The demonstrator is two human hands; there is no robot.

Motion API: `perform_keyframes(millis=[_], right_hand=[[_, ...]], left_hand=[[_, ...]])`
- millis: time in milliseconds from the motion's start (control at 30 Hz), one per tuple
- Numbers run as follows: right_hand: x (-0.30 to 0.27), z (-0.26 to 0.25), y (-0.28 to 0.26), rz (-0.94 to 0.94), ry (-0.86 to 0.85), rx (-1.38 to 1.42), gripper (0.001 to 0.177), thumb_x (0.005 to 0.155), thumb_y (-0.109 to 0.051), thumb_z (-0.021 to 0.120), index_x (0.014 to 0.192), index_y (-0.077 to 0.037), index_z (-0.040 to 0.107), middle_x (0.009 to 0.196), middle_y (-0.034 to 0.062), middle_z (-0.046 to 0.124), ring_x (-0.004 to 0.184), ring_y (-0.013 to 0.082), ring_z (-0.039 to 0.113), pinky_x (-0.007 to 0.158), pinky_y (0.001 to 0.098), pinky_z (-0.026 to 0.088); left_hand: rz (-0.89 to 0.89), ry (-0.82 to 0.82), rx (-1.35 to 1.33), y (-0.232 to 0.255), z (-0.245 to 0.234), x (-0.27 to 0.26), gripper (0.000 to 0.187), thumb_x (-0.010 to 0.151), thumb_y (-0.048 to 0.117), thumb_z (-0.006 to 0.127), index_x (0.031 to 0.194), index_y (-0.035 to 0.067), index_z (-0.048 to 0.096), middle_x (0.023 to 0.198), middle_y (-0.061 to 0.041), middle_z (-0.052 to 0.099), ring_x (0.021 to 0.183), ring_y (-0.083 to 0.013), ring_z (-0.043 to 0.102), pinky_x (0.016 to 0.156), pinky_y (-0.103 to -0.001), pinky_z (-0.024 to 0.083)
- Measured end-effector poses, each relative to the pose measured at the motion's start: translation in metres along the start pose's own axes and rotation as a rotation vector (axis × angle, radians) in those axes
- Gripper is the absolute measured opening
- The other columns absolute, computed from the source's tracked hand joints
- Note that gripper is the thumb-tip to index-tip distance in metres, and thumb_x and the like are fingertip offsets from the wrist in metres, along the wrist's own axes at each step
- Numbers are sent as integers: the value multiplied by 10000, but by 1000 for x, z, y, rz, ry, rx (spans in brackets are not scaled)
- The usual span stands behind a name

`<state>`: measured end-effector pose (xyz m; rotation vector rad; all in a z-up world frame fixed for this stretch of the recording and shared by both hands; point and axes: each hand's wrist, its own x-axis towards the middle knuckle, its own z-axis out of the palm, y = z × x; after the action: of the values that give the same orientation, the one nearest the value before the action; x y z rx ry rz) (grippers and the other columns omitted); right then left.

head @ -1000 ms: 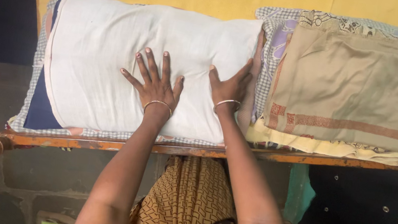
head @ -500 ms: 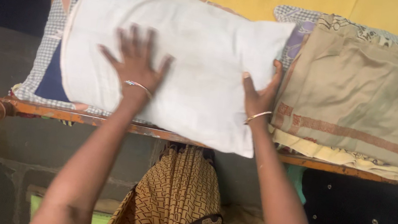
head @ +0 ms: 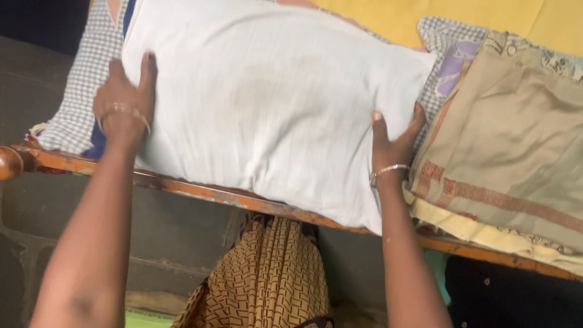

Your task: The person unties a large white sack, adjusts a yellow bag, moves a folded mat, pulls back a black curtain to access a shelf with medicine and various containers, then smooths a beige pillow and white pillow on a bed, and finally moves items including a broom and a package of diapers.

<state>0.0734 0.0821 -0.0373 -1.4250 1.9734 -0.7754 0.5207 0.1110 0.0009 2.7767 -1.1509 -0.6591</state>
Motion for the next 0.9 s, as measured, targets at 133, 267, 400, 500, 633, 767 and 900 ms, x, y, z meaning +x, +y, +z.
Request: perform_keyframes(millis=[133, 267, 400, 500, 633, 767, 900], right_hand=[[-8, -7, -25, 141, -19, -99, 876, 944, -478, 687, 1580, -63, 251, 1623, 219, 357, 1460, 416, 400, 1180, 481, 334], [-5, -5, -31, 143, -23, -182, 864, 957, -508, 650, 1583, -90, 226, 1628, 204, 352, 1428, 437, 422, 1141, 497, 349], [-11, -5, -30, 26, 14, -296, 762, 1061, -443, 581, 1639, -110, 212, 1656, 205, 304, 1528, 403, 341, 1245, 515, 298], [-16, 5, -41, -118, -1, -578, 697, 1097, -391, 525, 1688, -163, 233, 1699, 174, 210, 1583, 377, 221, 1281, 593, 190], [-18, 22, -53, -327, -120, -705, 686, 1057, -401, 551, 1652, -222, 261, 1719, 169, 121, 1577, 418, 64, 1216, 697, 32], [-15, 23, -56, -323, -128, -660, 691, 1035, -397, 552, 1652, -264, 271, 1720, 183, 115, 1579, 437, 45, 1221, 709, 16], [-11, 25, -57, -330, -124, -691, 695, 1036, -407, 542, 1654, -245, 268, 1711, 190, 102, 1572, 447, 36, 1214, 712, 12]], left_hand=[[45, 27, 21, -12, 4, -11, 753, 1088, 655, 397, 1270, -55, 572, 1118, -348, 667, 1070, -496, 644, 930, -587, 490], [14, 78, 4, 5, 22, 6, 757, 1066, 619, 391, 1449, -32, 447, 1417, -362, 482, 1337, -506, 454, 1142, -654, 286], [308, 142, -65, 32, 42, -39, 902, 1010, 653, 433, 1650, 50, 233, 1682, -278, 113, 1558, -472, 82, 1165, -765, -45], [558, 36, 55, 56, 60, -98, 911, 944, 745, 457, 1676, 259, 211, 1729, -185, 12, 1556, -453, -95, 1125, -781, -132], [601, 79, 131, 66, 73, -109, 855, 1007, 725, 433, 1708, 285, 217, 1749, -180, -28, 1560, -474, -142, 1130, -792, -151], [586, 17, 156, 70, 82, -101, 865, 990, 705, 406, 1710, 265, 215, 1738, -181, -68, 1539, -487, -165, 1119, -796, -156], [604, 26, 127, 76, 73, -101, 864, 990, 690, 401, 1700, 238, 204, 1733, -202, -72, 1537, -493, -175, 1113, -792, -166]])
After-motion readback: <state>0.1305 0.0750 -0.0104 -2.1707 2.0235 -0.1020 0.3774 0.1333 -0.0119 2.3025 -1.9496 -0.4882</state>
